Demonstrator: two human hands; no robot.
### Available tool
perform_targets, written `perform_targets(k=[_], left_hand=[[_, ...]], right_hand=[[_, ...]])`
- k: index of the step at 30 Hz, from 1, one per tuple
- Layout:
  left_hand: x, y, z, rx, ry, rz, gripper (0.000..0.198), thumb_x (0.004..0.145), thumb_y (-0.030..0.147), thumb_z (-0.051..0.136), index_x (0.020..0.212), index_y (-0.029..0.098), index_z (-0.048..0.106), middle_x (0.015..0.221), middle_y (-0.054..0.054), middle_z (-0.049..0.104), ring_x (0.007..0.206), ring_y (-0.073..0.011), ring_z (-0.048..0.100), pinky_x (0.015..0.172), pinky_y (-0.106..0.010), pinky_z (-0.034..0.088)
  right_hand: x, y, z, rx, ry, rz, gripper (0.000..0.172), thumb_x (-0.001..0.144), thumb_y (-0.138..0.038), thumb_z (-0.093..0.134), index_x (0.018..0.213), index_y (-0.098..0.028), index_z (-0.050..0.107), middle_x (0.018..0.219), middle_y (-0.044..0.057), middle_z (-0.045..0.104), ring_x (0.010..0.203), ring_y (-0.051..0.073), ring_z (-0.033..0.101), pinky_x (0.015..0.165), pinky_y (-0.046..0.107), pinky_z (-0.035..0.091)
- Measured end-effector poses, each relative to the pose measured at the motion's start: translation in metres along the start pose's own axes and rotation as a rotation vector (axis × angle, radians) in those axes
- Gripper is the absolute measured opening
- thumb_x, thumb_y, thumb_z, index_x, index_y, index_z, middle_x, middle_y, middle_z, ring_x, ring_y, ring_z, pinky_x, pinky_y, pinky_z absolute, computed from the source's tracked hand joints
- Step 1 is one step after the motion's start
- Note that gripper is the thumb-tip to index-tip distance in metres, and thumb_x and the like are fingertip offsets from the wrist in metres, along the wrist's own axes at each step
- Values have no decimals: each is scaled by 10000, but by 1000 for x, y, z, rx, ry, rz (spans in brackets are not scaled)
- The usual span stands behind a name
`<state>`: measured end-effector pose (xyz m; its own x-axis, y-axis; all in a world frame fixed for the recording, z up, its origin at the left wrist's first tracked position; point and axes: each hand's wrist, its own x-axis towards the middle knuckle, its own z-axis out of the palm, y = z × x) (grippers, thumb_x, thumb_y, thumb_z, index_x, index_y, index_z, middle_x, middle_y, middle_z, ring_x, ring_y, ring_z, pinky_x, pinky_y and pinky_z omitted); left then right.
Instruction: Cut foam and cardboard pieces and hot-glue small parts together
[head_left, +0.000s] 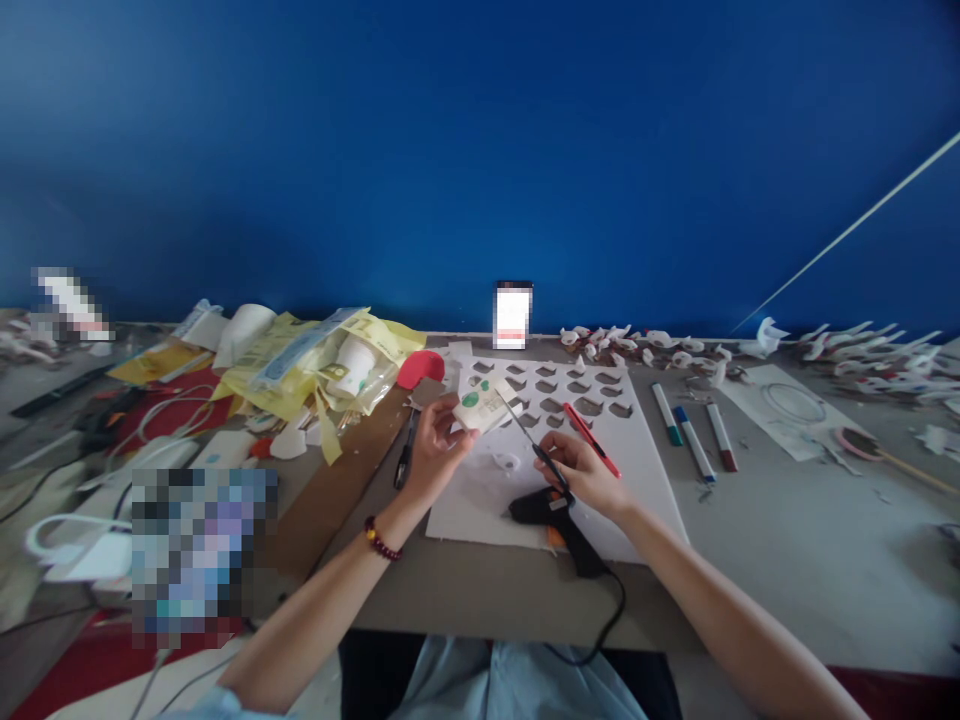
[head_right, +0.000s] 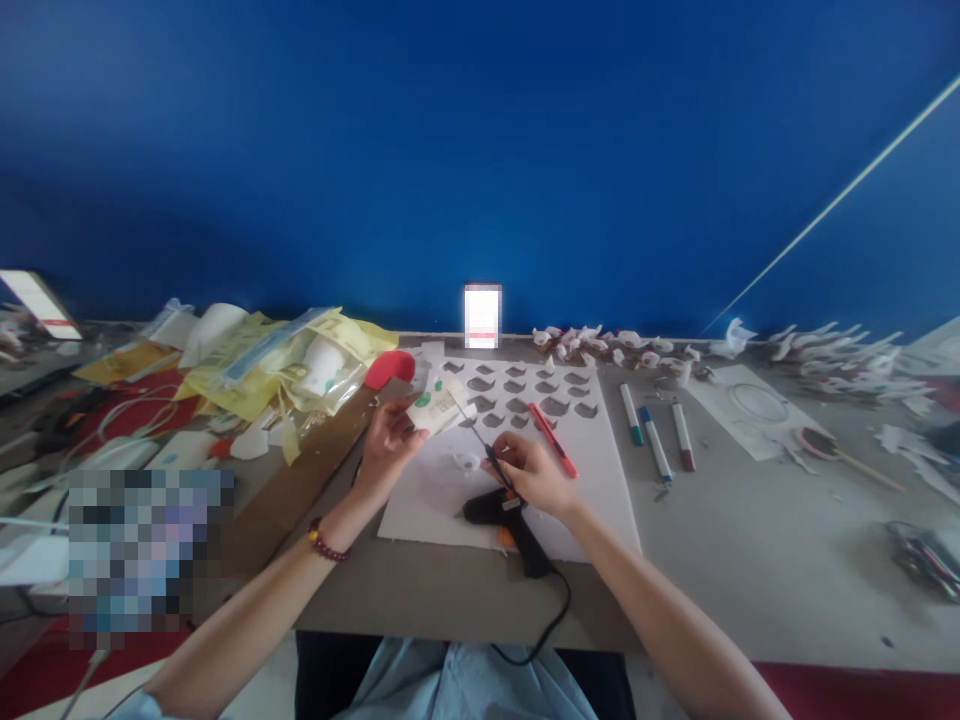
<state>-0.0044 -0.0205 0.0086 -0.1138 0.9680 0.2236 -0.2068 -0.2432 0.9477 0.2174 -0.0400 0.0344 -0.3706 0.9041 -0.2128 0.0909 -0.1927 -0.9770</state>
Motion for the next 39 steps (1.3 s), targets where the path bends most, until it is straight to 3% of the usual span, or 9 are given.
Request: perform_targets(k=[20,39], left_hand=[[0,1,2,-3,1,-2,428,677,271,749,1026,210,509,1070,-70,637,1003,-207,632,789,-313,537],[1,3,2,17,-7,26,450,688,306,742,1056,200,505,1138,-102,629,1025,-226,631,823,-346,531]], right_hand=[[2,3,-1,-19,13,7,435,655,-523,743,722,-201,458,516,-91,434,428,47,355,382,186,360],[4,8,-2,-40,50,-44,405,661,-483,754,697,-197,469,489,-87,423,425,50,333,384,186,260]])
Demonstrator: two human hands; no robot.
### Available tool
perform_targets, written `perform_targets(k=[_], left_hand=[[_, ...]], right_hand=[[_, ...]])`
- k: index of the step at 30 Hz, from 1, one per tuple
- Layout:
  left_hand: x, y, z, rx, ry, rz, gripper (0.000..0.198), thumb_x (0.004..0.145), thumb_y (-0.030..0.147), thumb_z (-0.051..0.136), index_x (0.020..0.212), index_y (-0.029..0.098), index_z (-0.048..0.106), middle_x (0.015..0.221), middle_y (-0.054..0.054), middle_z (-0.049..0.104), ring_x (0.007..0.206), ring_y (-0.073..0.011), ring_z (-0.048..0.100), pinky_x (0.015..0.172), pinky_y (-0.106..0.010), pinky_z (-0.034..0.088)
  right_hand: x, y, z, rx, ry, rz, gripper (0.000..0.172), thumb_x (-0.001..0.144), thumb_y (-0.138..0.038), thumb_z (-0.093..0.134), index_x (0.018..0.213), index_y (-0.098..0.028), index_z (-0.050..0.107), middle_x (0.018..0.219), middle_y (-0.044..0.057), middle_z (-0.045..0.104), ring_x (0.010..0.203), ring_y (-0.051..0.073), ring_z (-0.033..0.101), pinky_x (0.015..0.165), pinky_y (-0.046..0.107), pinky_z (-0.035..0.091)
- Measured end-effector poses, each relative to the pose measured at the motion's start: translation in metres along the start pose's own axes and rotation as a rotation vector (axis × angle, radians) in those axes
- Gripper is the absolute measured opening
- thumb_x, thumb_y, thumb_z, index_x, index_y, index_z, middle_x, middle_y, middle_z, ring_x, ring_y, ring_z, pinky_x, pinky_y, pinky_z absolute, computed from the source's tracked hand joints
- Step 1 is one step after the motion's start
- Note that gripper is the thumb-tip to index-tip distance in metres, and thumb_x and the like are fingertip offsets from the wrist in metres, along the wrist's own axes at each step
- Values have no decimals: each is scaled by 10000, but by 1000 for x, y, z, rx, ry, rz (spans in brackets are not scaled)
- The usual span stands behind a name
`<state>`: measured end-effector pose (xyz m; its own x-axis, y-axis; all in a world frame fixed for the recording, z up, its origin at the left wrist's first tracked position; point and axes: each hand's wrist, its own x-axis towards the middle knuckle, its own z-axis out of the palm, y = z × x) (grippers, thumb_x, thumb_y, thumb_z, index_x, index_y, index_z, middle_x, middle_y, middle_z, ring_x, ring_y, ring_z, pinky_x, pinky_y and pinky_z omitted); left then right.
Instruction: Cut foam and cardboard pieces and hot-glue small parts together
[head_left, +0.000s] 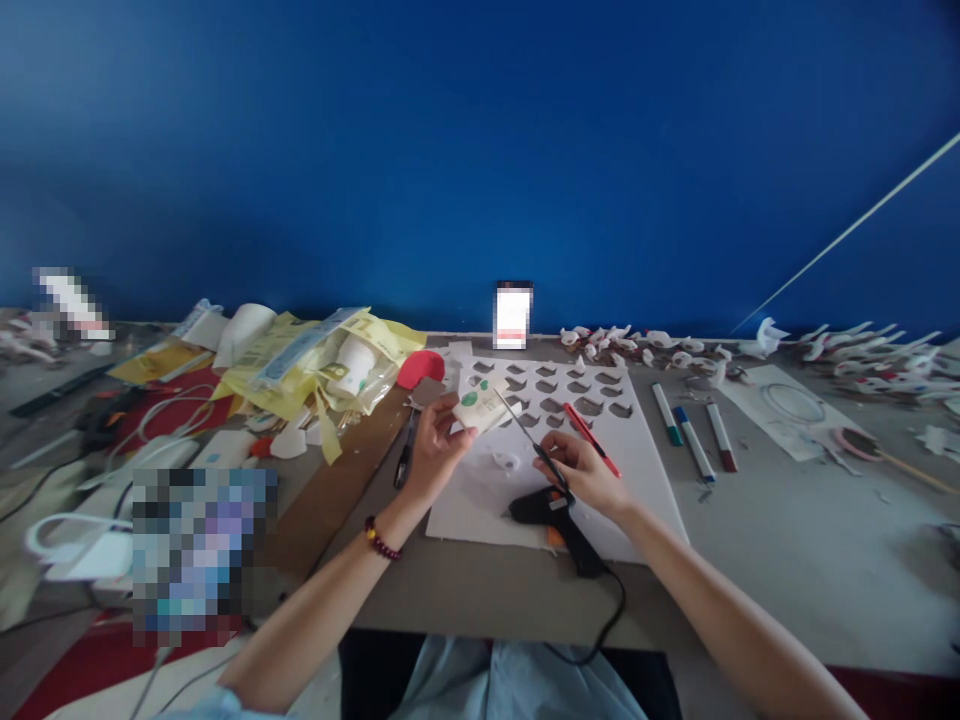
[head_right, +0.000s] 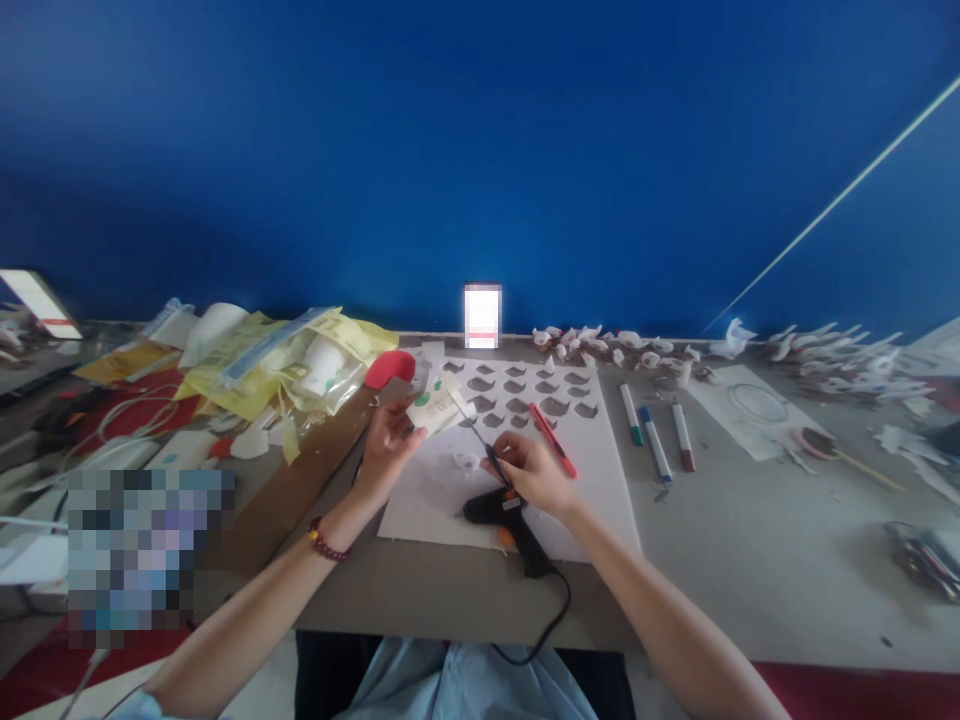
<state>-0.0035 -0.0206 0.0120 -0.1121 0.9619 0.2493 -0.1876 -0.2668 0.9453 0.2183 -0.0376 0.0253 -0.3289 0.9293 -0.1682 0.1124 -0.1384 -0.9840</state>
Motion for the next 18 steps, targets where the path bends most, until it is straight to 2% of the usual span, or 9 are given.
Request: perform_targets(k=[4,7,12,18], left_hand=[[0,1,0,-10,9,-11,437,690,302,743,1047,200,512,1112,-97,648,1022,-244,635,831,-382,530],[0,3,-1,-24,-3,-19,436,701,304,734,1071,200,529,1130,-98,648,1040,-251,628,851,-386,522],[-3,7,-5,-47,-138,-58,416,789,327,648,1179,212,560,1204,-87,628,1124,-244,585,936,-359,469],[-6,10,-6,-54,-259,-34,400,812,321,631,1196,226,569,1194,-83,629,1108,-244,590,882,-327,482]], right_hand=[[0,-1,0,75,47,-33,404,649,-481,759,693,-200,473,495,-82,435,422,54,337,395,199,258],[2,-1,-1,165,149,-106,400,644,-467,766,705,-206,469,485,-79,442,428,64,357,409,207,250],[7,0,-4,273,320,-128,424,603,-422,801,750,-225,456,577,-43,555,482,89,443,394,194,236],[8,-1,-1,253,281,-69,463,559,-385,833,751,-225,442,601,-68,519,448,61,374,369,184,232]])
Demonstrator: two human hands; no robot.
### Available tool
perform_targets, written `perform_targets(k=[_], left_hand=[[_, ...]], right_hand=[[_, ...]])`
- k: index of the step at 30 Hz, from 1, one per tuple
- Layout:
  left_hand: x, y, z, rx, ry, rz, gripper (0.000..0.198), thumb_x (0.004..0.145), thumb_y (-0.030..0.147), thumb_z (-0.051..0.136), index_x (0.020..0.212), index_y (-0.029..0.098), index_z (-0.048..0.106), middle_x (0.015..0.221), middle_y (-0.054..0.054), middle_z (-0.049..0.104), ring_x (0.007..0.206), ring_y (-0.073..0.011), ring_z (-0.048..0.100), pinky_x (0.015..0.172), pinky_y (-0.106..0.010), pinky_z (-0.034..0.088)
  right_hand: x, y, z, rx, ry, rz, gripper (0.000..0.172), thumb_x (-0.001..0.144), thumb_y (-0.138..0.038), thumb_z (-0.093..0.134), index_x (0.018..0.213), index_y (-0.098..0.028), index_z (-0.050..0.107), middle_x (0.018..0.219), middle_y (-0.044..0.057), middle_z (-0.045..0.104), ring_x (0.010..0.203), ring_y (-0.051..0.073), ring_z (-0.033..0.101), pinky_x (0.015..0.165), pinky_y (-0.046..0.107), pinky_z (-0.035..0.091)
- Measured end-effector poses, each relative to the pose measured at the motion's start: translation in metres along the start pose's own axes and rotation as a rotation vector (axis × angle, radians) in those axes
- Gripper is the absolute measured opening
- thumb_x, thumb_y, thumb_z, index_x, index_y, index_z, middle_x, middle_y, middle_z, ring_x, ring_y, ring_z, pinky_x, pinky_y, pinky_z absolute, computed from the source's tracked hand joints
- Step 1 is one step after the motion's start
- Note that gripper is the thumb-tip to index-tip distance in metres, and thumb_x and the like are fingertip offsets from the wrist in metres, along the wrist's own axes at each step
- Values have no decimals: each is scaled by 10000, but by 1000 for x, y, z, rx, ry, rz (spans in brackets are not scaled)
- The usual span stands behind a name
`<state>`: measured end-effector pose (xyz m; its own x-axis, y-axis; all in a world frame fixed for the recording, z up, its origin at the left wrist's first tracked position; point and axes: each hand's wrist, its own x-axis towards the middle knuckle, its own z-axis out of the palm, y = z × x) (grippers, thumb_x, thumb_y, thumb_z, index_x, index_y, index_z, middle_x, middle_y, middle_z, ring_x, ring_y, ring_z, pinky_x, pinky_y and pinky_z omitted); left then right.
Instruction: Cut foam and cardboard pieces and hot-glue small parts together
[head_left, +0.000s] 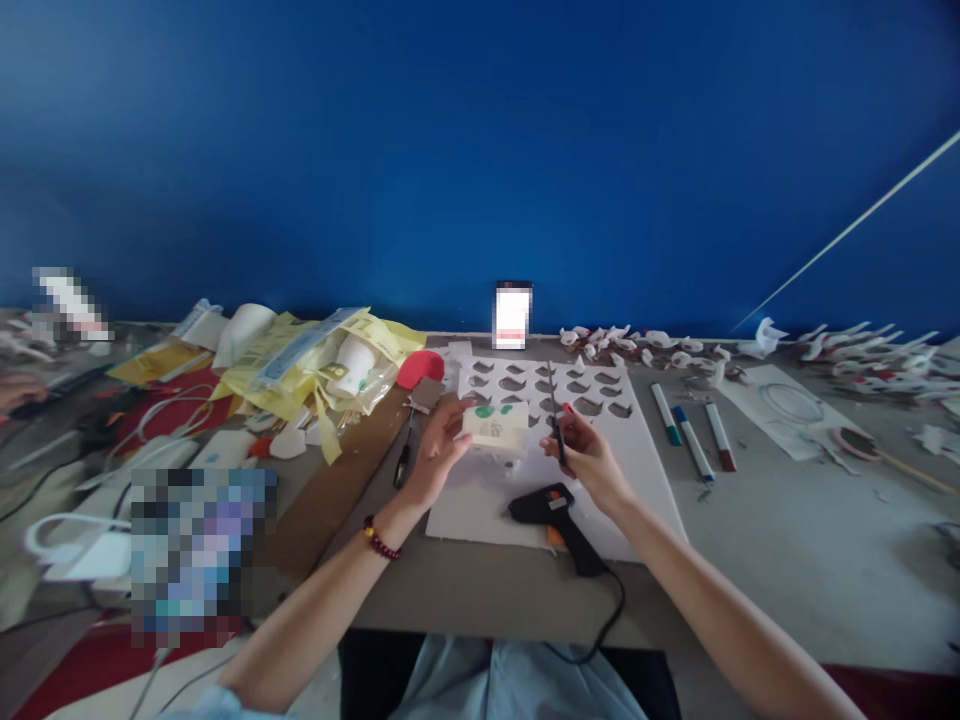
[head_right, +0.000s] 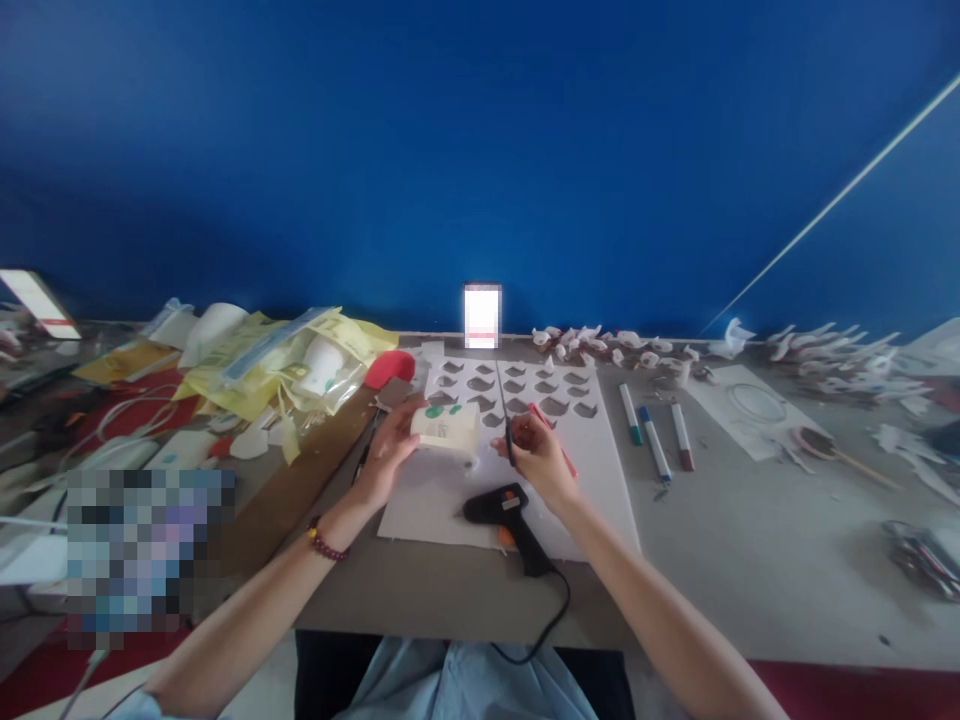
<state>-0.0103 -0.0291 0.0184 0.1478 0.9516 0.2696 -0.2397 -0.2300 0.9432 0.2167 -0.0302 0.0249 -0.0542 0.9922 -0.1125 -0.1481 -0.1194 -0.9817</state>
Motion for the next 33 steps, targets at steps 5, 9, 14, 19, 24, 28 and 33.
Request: perform_targets(k=[5,9,14,19,24,28,33], left_hand=[[-3,4,5,-29,-167,-58,419,809,324,644,1202,228,534,1147,-98,634,1024,-227,620,818,-319,505],[-5,8,9,-3,-176,-63,411,778,358,675,1154,241,556,1186,-112,595,1011,-236,617,800,-341,521],[-6,10,11,-3,-177,-60,407,747,342,707,1117,245,569,1253,-114,540,1078,-249,587,821,-350,528],[-5,3,7,3,-155,-82,408,769,334,685,1142,235,552,1176,-114,601,1012,-232,618,791,-330,526],[4,-7,-2,50,127,-8,384,768,409,666,1072,190,579,1007,-75,660,946,-217,631,782,-313,507],[14,-6,-12,99,391,8,348,748,381,689,1012,195,561,924,-38,644,779,-155,623,644,-253,496],[23,-7,-21,111,445,-17,455,641,294,765,1012,218,513,1098,-48,587,861,-171,632,735,-328,532]], right_hand=[[-1,4,0,-50,-90,-43,447,551,-338,845,770,-220,473,667,-58,519,541,81,436,453,201,323],[1,10,-2,-107,-93,-67,423,566,-319,831,761,-212,470,696,-42,525,628,107,475,545,222,370],[0,7,-2,-170,-96,-46,412,572,-347,801,740,-217,448,668,-43,520,619,117,470,538,228,359],[1,7,-3,-167,-70,-82,366,613,-337,769,766,-219,458,695,-29,544,638,123,488,556,241,373],[6,9,-6,-162,59,-126,385,608,-343,781,762,-223,449,710,-23,563,657,127,493,608,265,391],[7,8,-6,-168,100,-117,417,590,-384,795,758,-228,448,716,-19,561,658,135,494,602,269,390],[5,9,-6,-175,86,-125,419,614,-421,779,782,-234,443,733,-14,561,664,140,501,610,275,402]])
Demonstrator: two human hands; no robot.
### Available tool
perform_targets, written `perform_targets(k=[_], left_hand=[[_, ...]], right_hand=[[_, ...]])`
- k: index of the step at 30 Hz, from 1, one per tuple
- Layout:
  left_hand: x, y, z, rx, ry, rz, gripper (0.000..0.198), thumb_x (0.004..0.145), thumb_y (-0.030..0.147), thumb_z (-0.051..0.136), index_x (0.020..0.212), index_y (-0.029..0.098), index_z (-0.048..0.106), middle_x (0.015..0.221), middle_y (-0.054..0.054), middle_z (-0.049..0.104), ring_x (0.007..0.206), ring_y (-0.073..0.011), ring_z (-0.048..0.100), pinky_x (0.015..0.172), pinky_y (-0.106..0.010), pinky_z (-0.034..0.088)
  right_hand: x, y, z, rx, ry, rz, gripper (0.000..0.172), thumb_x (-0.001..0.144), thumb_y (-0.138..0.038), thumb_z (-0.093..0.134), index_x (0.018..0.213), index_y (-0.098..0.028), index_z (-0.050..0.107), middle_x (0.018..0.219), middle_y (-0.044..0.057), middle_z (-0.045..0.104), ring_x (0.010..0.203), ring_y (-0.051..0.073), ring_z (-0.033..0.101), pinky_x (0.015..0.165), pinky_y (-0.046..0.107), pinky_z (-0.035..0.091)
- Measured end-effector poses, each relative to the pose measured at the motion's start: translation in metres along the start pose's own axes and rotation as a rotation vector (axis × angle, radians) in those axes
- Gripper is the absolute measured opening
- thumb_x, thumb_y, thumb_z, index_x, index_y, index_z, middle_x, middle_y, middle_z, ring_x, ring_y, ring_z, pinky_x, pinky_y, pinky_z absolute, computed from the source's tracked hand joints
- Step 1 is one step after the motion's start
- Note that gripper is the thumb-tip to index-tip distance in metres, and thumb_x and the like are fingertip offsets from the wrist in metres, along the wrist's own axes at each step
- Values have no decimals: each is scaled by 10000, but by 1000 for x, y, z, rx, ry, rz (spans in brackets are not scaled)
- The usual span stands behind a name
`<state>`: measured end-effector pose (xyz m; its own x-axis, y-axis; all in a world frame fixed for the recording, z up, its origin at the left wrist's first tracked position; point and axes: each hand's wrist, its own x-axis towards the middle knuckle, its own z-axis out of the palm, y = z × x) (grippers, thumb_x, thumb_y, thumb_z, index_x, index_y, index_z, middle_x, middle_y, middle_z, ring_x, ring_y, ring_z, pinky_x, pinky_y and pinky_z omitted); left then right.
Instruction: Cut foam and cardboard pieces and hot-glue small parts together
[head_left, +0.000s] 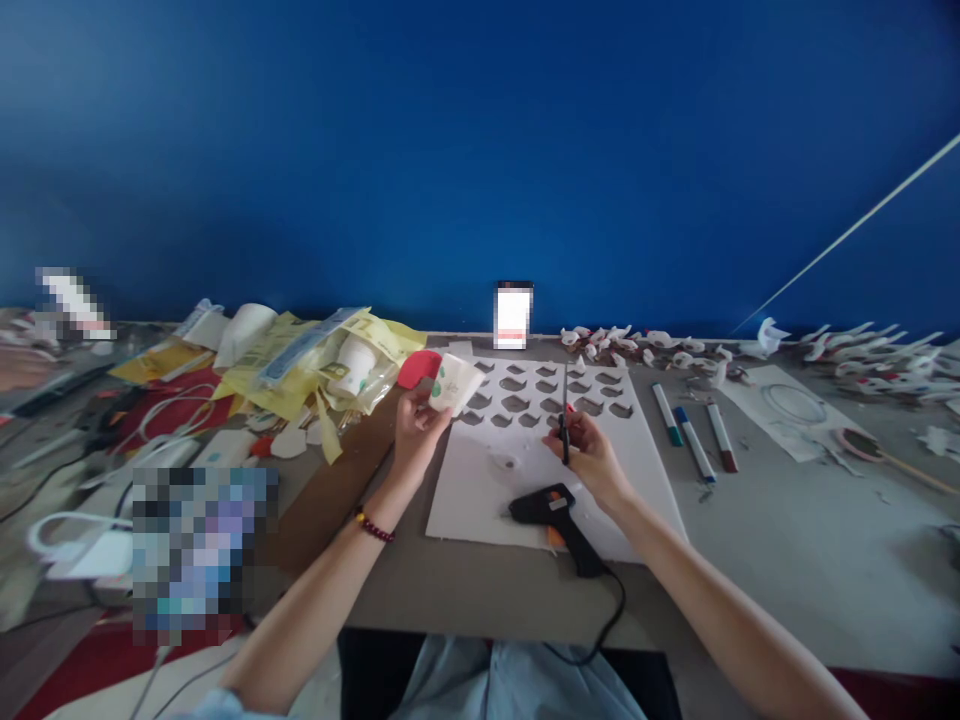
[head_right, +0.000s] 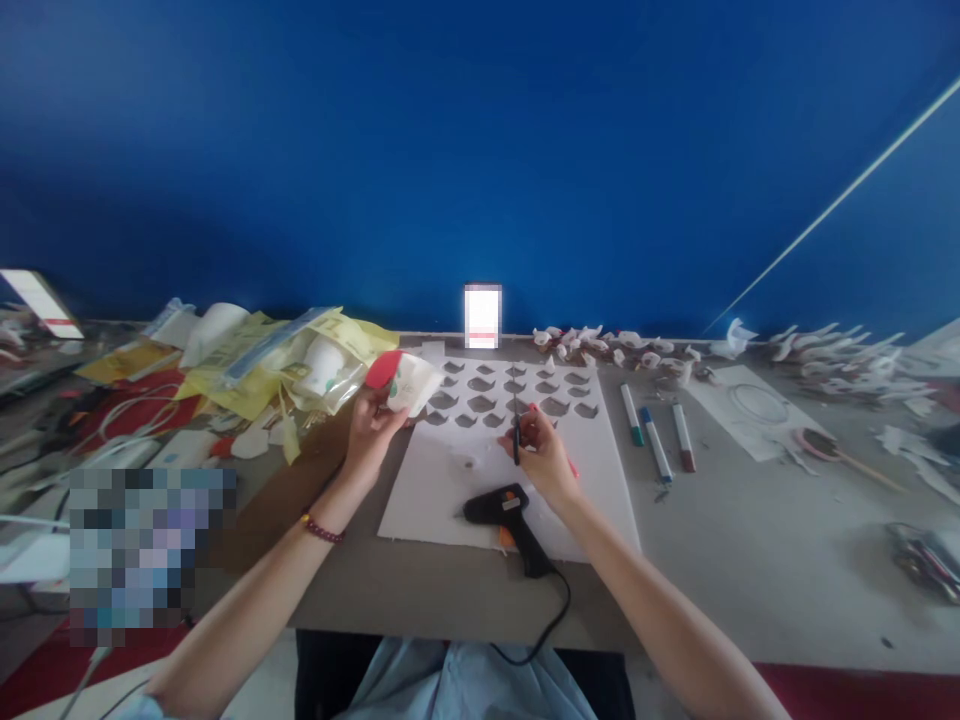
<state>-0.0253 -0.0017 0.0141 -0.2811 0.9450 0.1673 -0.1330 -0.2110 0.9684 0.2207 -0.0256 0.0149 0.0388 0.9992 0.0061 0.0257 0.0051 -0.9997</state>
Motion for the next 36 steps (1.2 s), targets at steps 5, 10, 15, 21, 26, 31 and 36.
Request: perform_targets(k=[5,10,15,21,26,31,36], left_hand=[[7,-13,-5,95,25,17,537,617,265,765,1078,214,495,1134,-71,545,968,-209,628,822,-371,532],[17,-16,-17,536,-31,229,541,664,300,726,1150,178,523,1134,-123,539,1022,-265,595,819,-393,531],[27,-14,-30,847,75,357,497,691,318,714,1134,185,531,1040,-125,614,1005,-316,590,895,-462,458],[36,-24,-40,916,96,341,454,690,318,702,1079,176,518,997,-125,599,963,-321,584,837,-452,467],[38,-25,-45,891,135,325,512,678,281,695,1136,169,495,922,-84,573,871,-272,587,782,-405,478],[40,-27,-46,761,38,229,743,743,279,629,1385,151,278,874,-55,643,819,-232,619,794,-386,478],[40,-26,-44,769,-12,276,854,722,256,652,1449,188,209,1246,-142,591,1165,-303,529,970,-470,402]], right_hand=[[0,2,0,-14,-10,-12,406,630,-429,769,792,-239,449,737,-9,563,676,147,512,616,281,420],[-1,2,0,-30,-17,-32,390,636,-426,760,786,-241,451,732,-6,563,690,154,517,619,285,426],[-1,0,0,-8,-21,-28,396,630,-411,770,784,-237,449,732,-8,561,687,151,516,626,287,427],[-1,1,0,-14,-23,-29,396,620,-410,780,788,-233,469,726,-6,566,678,148,519,609,282,430],[-1,1,1,-34,-25,-28,395,616,-420,774,764,-230,460,721,-7,568,658,147,522,603,284,421],[-2,0,1,-20,-33,-35,382,621,-394,775,761,-229,460,712,-14,570,657,139,522,606,275,421],[0,3,1,-13,-34,-37,400,616,-411,781,764,-230,457,712,-17,556,649,140,512,590,271,407]])
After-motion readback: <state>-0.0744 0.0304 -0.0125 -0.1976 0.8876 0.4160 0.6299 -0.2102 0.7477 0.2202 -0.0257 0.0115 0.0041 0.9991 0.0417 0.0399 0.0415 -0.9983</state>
